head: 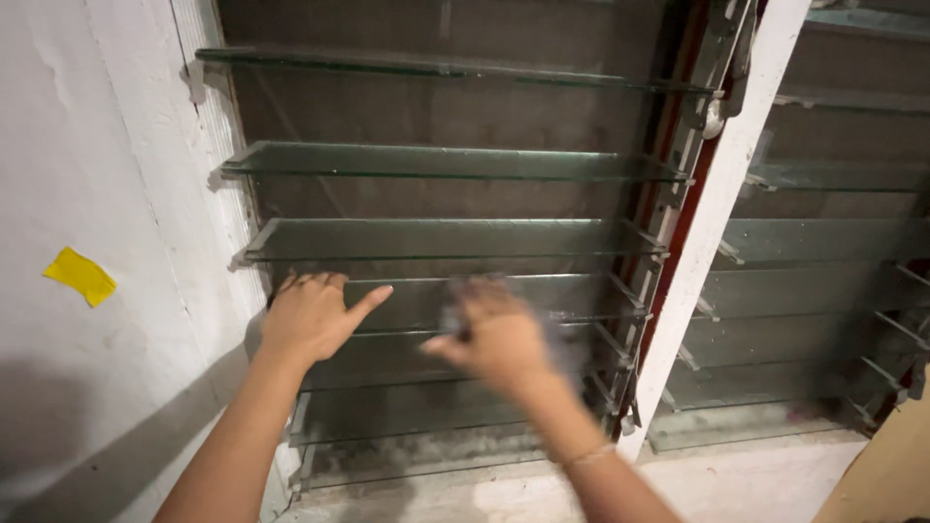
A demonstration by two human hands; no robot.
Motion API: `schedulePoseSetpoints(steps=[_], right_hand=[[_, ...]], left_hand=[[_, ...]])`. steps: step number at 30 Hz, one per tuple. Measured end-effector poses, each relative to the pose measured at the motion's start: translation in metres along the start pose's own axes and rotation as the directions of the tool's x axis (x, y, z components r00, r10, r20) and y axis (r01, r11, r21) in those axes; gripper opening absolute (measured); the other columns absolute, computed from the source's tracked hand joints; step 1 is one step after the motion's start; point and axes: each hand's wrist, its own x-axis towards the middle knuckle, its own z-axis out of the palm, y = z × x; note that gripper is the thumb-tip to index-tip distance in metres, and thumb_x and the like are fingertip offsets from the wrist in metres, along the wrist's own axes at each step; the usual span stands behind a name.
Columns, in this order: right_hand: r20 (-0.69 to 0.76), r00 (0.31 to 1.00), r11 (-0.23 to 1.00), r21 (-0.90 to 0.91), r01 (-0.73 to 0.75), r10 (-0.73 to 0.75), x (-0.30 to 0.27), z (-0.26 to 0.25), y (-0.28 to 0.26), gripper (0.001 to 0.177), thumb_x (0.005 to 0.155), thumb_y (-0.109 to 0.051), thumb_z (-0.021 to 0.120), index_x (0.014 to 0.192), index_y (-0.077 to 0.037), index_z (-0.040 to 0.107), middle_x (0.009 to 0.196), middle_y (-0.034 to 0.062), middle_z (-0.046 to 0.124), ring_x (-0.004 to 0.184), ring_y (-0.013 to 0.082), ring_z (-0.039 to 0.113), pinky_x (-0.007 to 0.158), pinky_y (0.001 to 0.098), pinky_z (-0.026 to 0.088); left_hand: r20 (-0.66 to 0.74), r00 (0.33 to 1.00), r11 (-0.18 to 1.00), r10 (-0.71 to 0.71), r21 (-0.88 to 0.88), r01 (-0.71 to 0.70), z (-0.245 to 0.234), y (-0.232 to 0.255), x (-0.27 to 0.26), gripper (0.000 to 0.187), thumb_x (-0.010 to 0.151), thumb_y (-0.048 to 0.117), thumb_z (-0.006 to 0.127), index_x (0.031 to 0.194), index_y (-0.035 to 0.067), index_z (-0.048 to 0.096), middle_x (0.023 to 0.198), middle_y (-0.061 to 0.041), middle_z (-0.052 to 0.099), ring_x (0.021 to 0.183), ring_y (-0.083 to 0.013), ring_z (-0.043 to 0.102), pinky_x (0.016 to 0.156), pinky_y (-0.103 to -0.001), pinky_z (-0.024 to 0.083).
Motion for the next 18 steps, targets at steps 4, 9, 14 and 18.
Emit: schedulePoseSetpoints(steps=[4, 9, 14, 18], right_hand=[[-0.159, 0.949, 0.950, 0.109, 0.292, -0.273, 0.009, 0.016, -0.066, 0.068, 0.083, -0.027, 0.074, 0.144, -0.003, 0.054, 0.149, 0.0163, 0.055, 0.142, 0.0342, 0.048, 0.120, 0.0501, 0.035], [-0.229, 0.822, 0.830, 0.090, 0.551, -0.521, -0.022, 0.019, -0.034, 0.070, 0.080, -0.012, 0.073, 0.147, -0.005, 0.054, 0.158, 0.0153, 0.049, 0.149, 0.0354, 0.043, 0.125, 0.0511, 0.029], [0.549, 0.826, 0.988, -0.008, -0.151, 0.131, -0.075, 0.037, 0.097, 0.053, 0.102, -0.034, 0.044, 0.154, -0.022, 0.046, 0.153, 0.0054, 0.052, 0.110, 0.0311, 0.070, 0.089, 0.0430, 0.058], [0.352, 0.856, 0.912, -0.304, -0.277, 0.378, -0.086, 0.046, 0.195, 0.055, 0.093, -0.027, 0.056, 0.146, -0.009, 0.052, 0.121, 0.0173, 0.071, 0.096, 0.0350, 0.074, 0.082, 0.0444, 0.060]], left_hand=[[-0.008, 1.000, 1.000, -0.024, -0.009, 0.024, 0.002, -0.002, 0.003, 0.096, 0.088, 0.083, 0.037, 0.129, 0.001, 0.065, 0.141, -0.021, 0.058, 0.135, -0.0383, 0.051, 0.116, -0.046, 0.035], [0.059, 0.997, 0.999, -0.041, -0.011, 0.042, -0.002, -0.002, 0.001, 0.091, 0.094, 0.078, 0.032, 0.134, 0.003, 0.062, 0.143, -0.018, 0.058, 0.138, -0.0369, 0.048, 0.120, -0.047, 0.032], [0.049, 0.998, 0.999, -0.033, -0.020, 0.034, -0.002, -0.001, -0.001, 0.090, 0.095, 0.077, 0.029, 0.133, 0.003, 0.062, 0.143, -0.019, 0.058, 0.138, -0.0378, 0.048, 0.120, -0.048, 0.032], [0.045, 0.999, 1.000, -0.024, 0.008, 0.024, -0.001, 0.000, -0.001, 0.095, 0.094, 0.080, 0.029, 0.132, -0.001, 0.062, 0.142, -0.022, 0.057, 0.138, -0.0411, 0.047, 0.121, -0.050, 0.029]])
